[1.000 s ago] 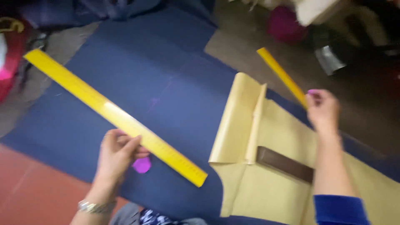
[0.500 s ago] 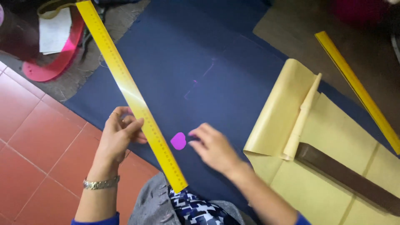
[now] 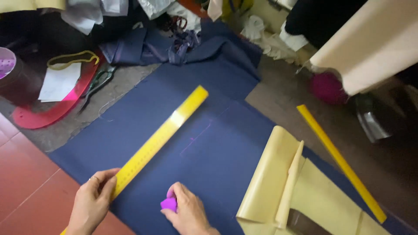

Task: Using a ruler and tailor's chalk to mark cutting lines on blue fabric according to a paper pattern.

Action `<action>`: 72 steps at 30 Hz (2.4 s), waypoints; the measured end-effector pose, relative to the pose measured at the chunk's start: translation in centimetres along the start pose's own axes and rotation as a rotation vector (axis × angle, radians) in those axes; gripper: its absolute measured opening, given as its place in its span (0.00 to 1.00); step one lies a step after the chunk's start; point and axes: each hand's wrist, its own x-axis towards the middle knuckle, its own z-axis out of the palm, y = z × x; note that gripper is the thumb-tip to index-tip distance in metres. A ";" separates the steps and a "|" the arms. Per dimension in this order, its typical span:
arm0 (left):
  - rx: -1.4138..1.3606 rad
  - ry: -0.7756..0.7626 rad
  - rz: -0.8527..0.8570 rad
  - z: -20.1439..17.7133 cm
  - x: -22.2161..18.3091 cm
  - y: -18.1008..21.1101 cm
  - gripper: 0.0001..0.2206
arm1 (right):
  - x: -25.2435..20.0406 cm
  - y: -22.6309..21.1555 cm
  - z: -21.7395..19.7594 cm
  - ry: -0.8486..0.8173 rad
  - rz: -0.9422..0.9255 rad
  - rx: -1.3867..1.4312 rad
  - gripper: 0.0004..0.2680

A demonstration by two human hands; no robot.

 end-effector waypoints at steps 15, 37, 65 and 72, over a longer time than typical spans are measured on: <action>0.199 -0.156 0.037 5.7 1.4 5.4 0.13 | -3.2 3.4 -11.1 0.304 0.444 0.765 0.06; 0.413 -0.190 0.116 5.1 2.8 7.6 0.13 | -6.7 9.9 -10.5 0.615 0.337 0.829 0.07; 0.432 -0.241 0.103 5.8 1.9 7.5 0.13 | -6.3 11.3 -9.8 0.656 0.265 0.903 0.06; 0.451 -0.287 -0.014 5.5 1.9 8.6 0.12 | -5.7 11.7 -9.9 0.623 0.324 0.957 0.05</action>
